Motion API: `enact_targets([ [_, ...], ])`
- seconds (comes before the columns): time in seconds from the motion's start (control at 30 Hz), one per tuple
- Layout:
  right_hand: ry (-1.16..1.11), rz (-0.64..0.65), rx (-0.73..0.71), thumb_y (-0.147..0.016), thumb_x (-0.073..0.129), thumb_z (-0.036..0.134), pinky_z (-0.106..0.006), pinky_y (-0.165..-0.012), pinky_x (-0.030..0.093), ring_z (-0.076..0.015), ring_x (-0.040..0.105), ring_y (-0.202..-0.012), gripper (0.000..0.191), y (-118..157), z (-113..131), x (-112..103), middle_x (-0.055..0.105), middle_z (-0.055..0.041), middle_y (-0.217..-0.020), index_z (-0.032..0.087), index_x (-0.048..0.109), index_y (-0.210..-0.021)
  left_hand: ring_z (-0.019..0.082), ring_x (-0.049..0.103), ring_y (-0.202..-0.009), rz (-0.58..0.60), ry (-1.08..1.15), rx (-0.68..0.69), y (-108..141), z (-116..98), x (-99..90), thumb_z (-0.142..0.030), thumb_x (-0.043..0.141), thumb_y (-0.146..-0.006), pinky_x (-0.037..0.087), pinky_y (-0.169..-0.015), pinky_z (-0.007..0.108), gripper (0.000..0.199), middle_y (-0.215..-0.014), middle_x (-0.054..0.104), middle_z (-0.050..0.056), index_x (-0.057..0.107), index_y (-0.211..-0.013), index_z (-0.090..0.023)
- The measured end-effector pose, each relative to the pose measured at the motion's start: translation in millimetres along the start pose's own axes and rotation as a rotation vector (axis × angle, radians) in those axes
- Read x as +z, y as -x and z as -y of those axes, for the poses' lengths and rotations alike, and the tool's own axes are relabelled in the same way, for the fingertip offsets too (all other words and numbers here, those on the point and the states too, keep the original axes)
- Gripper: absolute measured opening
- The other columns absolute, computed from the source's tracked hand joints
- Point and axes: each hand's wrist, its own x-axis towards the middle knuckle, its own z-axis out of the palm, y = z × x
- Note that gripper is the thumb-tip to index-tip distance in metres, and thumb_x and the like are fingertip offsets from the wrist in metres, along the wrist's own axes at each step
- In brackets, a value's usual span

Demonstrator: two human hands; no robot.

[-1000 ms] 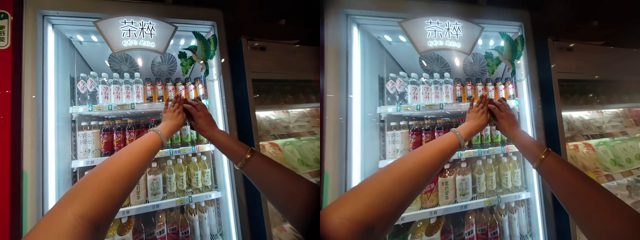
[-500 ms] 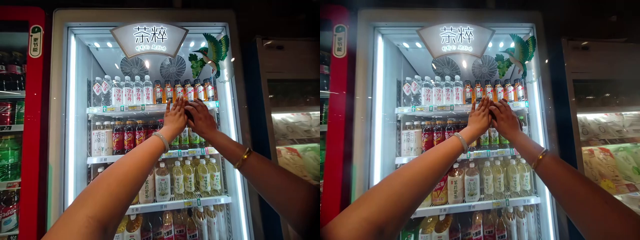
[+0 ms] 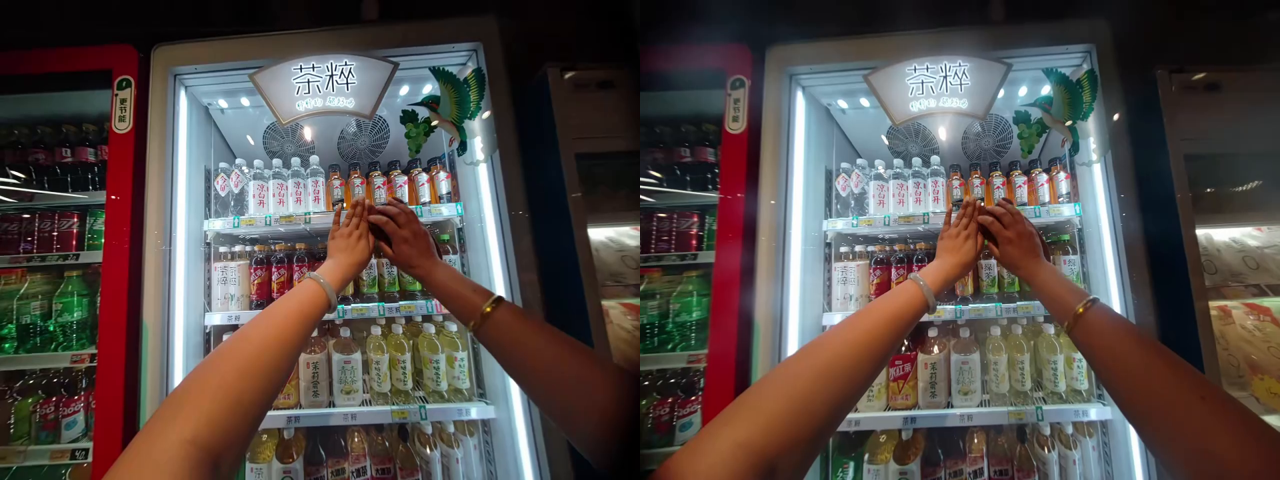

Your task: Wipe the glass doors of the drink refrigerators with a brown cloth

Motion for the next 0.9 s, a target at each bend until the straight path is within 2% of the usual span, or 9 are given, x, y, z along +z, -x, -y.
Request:
enact_targets([
  [0.1, 0.008, -0.088, 0.075, -0.088, 0.064, 0.024, -0.062, -0.128, 0.042, -0.0352, 0.045, -0.151, 0.055, -8.9, -9.3, 2.8, 0.06, -0.0098, -0.149, 0.028, 0.061, -0.143, 0.022, 0.008, -0.17, -0.006, -0.02, -0.033, 6.0, 15.0, -3.6, -0.028, 0.031, -0.107, 0.003, -0.141, 0.053, 0.068, -0.181, 0.017, 0.011, 0.019, -0.171, -0.008],
  [0.2, 0.059, -0.21, 0.179, -0.088, 0.063, 0.021, -0.066, -0.125, 0.043, -0.0374, 0.046, -0.151, 0.059, 10.5, 5.9, 8.7, 0.059, -0.011, -0.149, 0.028, 0.059, -0.146, 0.021, 0.007, -0.17, -0.005, -0.011, -0.015, 18.4, 33.5, -5.0, -0.027, 0.032, -0.107, 0.001, -0.141, 0.053, 0.068, -0.182, 0.017, 0.008, 0.018, -0.172, -0.014],
  [0.3, 0.075, -0.121, 0.055, -0.091, 0.066, 0.024, -0.062, -0.124, 0.046, -0.036, 0.045, -0.151, 0.055, 21.1, 39.4, 18.8, 0.06, -0.0108, -0.151, 0.027, 0.059, -0.145, 0.02, 0.007, -0.17, -0.013, -0.017, 0.05, 28.0, 48.1, -6.8, -0.027, 0.035, -0.106, -0.001, -0.141, 0.052, 0.069, -0.182, 0.016, 0.006, 0.019, -0.172, -0.017],
  [0.37, 0.06, -0.035, -0.062, -0.093, 0.067, 0.027, -0.057, -0.123, 0.048, -0.0331, 0.046, -0.152, 0.049, 9.3, 51.5, 24.6, 0.061, -0.0086, -0.152, 0.029, 0.062, -0.142, 0.02, 0.007, -0.17, -0.007, -0.026, 0.076, 29.5, 56.0, -9.6, -0.028, 0.034, -0.106, 0.0, -0.141, 0.051, 0.068, -0.182, 0.017, 0.006, 0.02, -0.172, -0.016],
  [0.5, 0.029, -0.027, -0.113, -0.093, 0.066, 0.027, -0.054, -0.126, 0.046, -0.0307, 0.047, -0.152, 0.048, -26.2, 32.7, 26.3, 0.061, -0.0051, -0.152, 0.032, 0.064, -0.141, 0.02, 0.008, -0.17, -0.01, -0.036, 0.04, 26.9, 75.6, -18.3, -0.029, 0.031, -0.107, -0.001, -0.141, 0.05, 0.066, -0.182, 0.018, 0.008, 0.022, -0.171, -0.014],
  [0.6, 0.058, -0.149, 0.055, -0.091, 0.064, 0.024, -0.063, -0.127, 0.042, -0.0359, 0.045, -0.152, 0.057, -19.1, 24.9, 25.2, 0.058, -0.009, -0.153, 0.031, 0.059, -0.147, 0.019, 0.007, -0.17, -0.025, -0.031, 0.042, 31.0, 93.3, -22.3, -0.029, 0.032, -0.107, -0.004, -0.14, 0.05, 0.067, -0.182, 0.016, 0.007, 0.021, -0.172, -0.016],
  [0.7, 0.108, -0.2, 0.2, -0.091, 0.064, 0.023, -0.068, -0.123, 0.043, -0.0393, 0.044, -0.152, 0.059, 5.6, 54.3, 31.0, 0.056, -0.0111, -0.154, 0.031, 0.057, -0.149, 0.019, 0.006, -0.17, -0.031, -0.016, 0.049, 41.0, 105.1, -23.0, -0.029, 0.031, -0.107, -0.005, -0.14, 0.051, 0.067, -0.182, 0.015, 0.006, 0.021, -0.172, -0.018],
  [0.77, 0.106, -0.117, 0.132, -0.093, 0.065, 0.025, -0.064, -0.123, 0.046, -0.0366, 0.045, -0.153, 0.055, 8.1, 81.6, 38.2, 0.057, -0.0084, -0.154, 0.033, 0.058, -0.147, 0.02, 0.006, -0.17, -0.023, -0.006, 0.07, 46.8, 108.2, -23.8, -0.029, 0.032, -0.107, -0.005, -0.14, 0.051, 0.067, -0.182, 0.014, 0.006, 0.021, -0.172, -0.018],
  [0.9, 0.07, -0.021, -0.024, -0.099, 0.061, 0.03, -0.055, -0.125, 0.045, -0.0303, 0.046, -0.153, 0.044, -36.7, 100.1, 50.5, 0.061, -0.0039, -0.153, 0.035, 0.06, -0.143, 0.021, 0.008, -0.17, -0.001, 0.002, 0.043, 50.9, 113.6, -30.3, -0.03, 0.031, -0.108, -0.003, -0.14, 0.051, 0.067, -0.181, 0.017, 0.008, 0.021, -0.172, -0.014],
])
